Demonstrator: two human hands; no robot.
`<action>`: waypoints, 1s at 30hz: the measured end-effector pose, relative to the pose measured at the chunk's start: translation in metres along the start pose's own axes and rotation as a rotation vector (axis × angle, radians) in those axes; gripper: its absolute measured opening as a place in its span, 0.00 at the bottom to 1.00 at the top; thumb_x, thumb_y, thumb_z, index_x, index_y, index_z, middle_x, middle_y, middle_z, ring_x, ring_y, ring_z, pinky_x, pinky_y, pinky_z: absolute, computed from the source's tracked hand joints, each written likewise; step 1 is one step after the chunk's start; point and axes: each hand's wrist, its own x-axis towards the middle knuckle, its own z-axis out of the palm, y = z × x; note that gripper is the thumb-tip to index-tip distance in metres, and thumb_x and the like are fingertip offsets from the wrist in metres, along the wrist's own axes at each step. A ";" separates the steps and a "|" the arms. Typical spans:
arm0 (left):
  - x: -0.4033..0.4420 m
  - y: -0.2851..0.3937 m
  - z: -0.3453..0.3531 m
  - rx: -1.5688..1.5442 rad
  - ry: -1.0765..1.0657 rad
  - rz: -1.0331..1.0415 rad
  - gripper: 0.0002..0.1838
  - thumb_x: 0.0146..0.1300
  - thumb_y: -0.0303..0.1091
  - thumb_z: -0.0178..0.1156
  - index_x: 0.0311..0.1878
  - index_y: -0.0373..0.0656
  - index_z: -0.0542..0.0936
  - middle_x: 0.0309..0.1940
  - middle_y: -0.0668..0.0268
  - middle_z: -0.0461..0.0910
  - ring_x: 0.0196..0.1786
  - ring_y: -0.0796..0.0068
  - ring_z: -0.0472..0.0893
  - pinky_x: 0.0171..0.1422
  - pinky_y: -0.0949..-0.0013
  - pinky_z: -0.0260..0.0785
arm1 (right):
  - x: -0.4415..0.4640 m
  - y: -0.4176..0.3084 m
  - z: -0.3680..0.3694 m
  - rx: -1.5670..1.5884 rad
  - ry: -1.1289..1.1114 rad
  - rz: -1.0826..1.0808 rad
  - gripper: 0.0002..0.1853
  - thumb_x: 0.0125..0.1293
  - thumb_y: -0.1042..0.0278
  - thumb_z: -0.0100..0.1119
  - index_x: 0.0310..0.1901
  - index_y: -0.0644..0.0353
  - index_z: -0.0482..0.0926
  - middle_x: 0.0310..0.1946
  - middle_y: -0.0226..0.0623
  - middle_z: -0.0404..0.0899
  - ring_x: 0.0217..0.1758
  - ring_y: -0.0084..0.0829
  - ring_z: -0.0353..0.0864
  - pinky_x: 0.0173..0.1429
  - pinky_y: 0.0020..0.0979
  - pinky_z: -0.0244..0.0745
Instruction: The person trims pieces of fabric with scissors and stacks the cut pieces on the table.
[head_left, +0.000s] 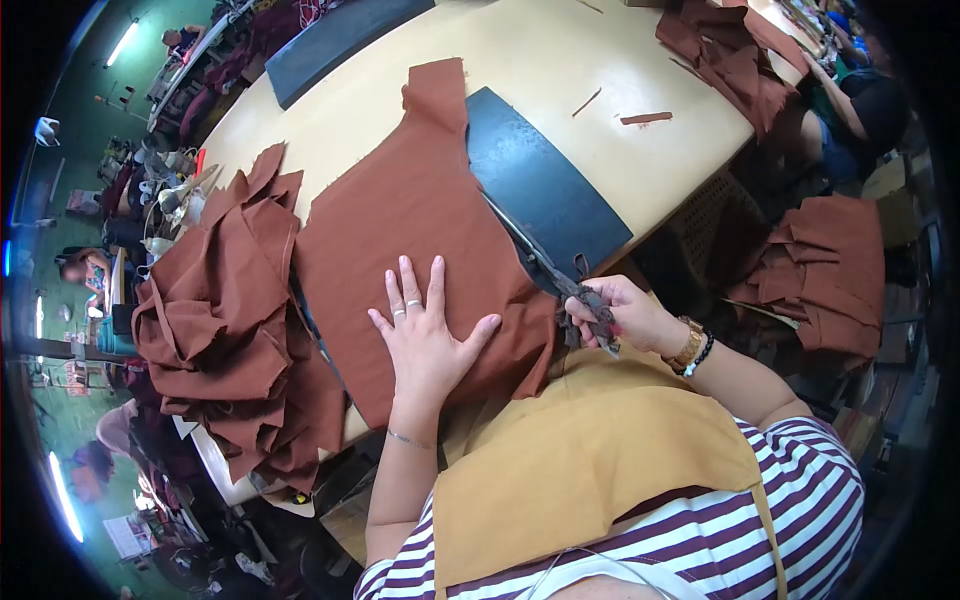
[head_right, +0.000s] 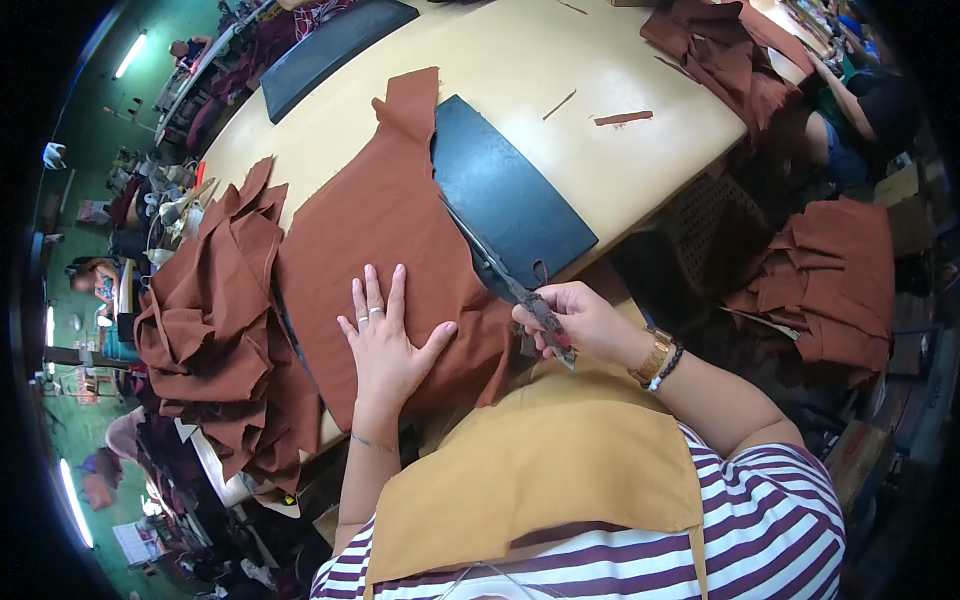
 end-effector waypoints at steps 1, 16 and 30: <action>-0.001 0.000 0.000 -0.003 0.000 0.001 0.50 0.52 0.68 0.59 0.74 0.51 0.57 0.76 0.49 0.44 0.77 0.45 0.45 0.69 0.27 0.39 | -0.001 0.000 0.000 0.003 -0.003 -0.005 0.14 0.66 0.55 0.62 0.29 0.56 0.76 0.23 0.24 0.76 0.23 0.15 0.75 0.30 0.20 0.73; -0.016 0.004 0.001 -0.007 -0.005 0.026 0.51 0.51 0.70 0.59 0.73 0.51 0.58 0.76 0.50 0.44 0.77 0.44 0.45 0.67 0.25 0.41 | 0.001 -0.002 -0.003 -0.006 -0.017 0.018 0.14 0.66 0.55 0.62 0.29 0.56 0.76 0.21 0.24 0.75 0.23 0.16 0.76 0.28 0.19 0.71; -0.034 0.012 -0.018 0.010 -0.153 -0.001 0.48 0.55 0.67 0.58 0.74 0.51 0.58 0.75 0.50 0.46 0.77 0.46 0.45 0.69 0.27 0.39 | 0.004 0.004 -0.011 0.000 -0.078 0.006 0.13 0.67 0.58 0.60 0.32 0.59 0.78 0.26 0.25 0.77 0.25 0.15 0.77 0.28 0.18 0.72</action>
